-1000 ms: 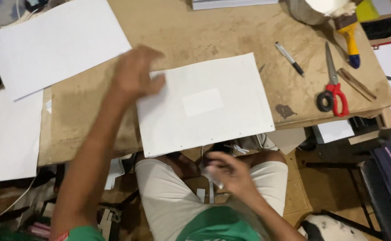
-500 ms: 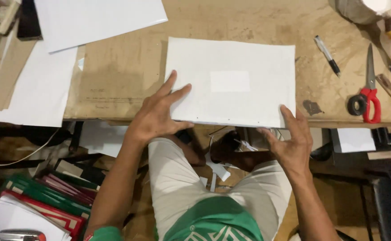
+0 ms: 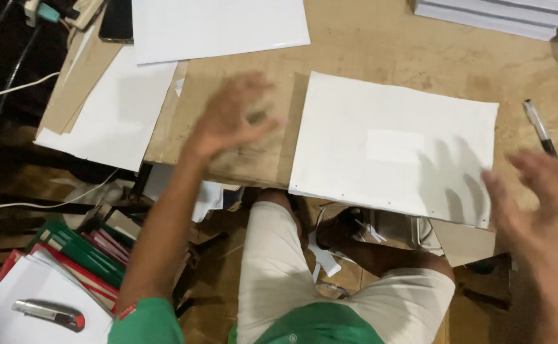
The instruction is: The person organizes a stack of paper, marks a line with a pen, and then trims the edge of the entire stack using scissors.
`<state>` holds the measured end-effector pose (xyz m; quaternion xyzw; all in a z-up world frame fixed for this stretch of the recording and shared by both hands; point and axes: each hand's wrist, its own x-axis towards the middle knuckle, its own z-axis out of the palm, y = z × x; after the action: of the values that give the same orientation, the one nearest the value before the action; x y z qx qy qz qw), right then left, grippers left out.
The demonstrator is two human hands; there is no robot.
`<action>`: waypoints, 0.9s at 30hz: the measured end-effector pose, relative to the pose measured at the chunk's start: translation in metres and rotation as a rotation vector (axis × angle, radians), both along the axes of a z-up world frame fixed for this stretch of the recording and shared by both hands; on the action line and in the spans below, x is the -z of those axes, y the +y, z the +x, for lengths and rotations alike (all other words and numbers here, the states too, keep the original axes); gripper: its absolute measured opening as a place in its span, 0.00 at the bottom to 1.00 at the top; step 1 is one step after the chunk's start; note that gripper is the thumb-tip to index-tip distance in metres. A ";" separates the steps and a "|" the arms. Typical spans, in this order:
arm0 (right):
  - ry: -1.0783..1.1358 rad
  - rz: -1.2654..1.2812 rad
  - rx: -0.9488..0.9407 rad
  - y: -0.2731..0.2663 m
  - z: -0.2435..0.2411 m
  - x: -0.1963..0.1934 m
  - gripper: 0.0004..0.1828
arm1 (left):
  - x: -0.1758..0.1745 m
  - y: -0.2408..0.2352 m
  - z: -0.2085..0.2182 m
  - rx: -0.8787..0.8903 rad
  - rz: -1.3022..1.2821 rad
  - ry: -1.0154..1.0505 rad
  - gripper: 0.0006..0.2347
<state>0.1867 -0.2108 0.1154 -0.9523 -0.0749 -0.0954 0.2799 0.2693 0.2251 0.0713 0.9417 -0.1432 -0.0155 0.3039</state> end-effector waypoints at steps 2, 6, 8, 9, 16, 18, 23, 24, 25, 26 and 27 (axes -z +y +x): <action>-0.231 0.016 -0.101 0.035 0.040 -0.010 0.16 | 0.019 0.038 0.037 -0.055 0.104 -0.154 0.28; 0.228 0.395 -0.155 0.145 0.148 -0.017 0.21 | 0.047 0.085 0.093 -0.103 0.225 -0.557 0.41; 0.326 0.550 -0.191 0.184 0.206 0.000 0.31 | 0.047 0.091 0.108 -0.129 0.237 -0.665 0.42; 0.402 0.615 -0.101 0.203 0.229 0.008 0.27 | 0.041 0.089 0.109 -0.147 0.224 -0.478 0.44; 0.621 0.846 0.114 0.274 0.307 0.038 0.13 | 0.043 0.091 0.116 -0.164 0.236 -0.237 0.47; 0.669 0.733 0.170 0.283 0.306 0.028 0.11 | 0.044 0.093 0.113 -0.161 0.218 -0.224 0.47; 0.728 0.516 0.154 0.294 0.305 0.013 0.09 | 0.048 0.085 0.113 -0.156 0.221 -0.267 0.48; 0.715 0.546 0.159 0.298 0.294 0.000 0.10 | 0.047 0.080 0.112 -0.183 0.269 -0.398 0.46; 0.696 0.576 0.166 0.300 0.282 -0.015 0.13 | 0.046 0.073 0.112 -0.206 0.313 -0.533 0.44; 0.694 0.576 0.167 0.293 0.300 0.003 0.13 | 0.037 0.067 0.110 -0.205 0.313 -0.535 0.44; 0.669 0.706 0.075 0.282 0.316 0.021 0.14 | 0.029 0.058 0.108 -0.243 0.417 -0.759 0.41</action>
<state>0.5031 0.0717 0.0939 -0.7798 0.0903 0.1864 0.5908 0.3768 0.2830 0.0419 0.9318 -0.1266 0.3385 0.0331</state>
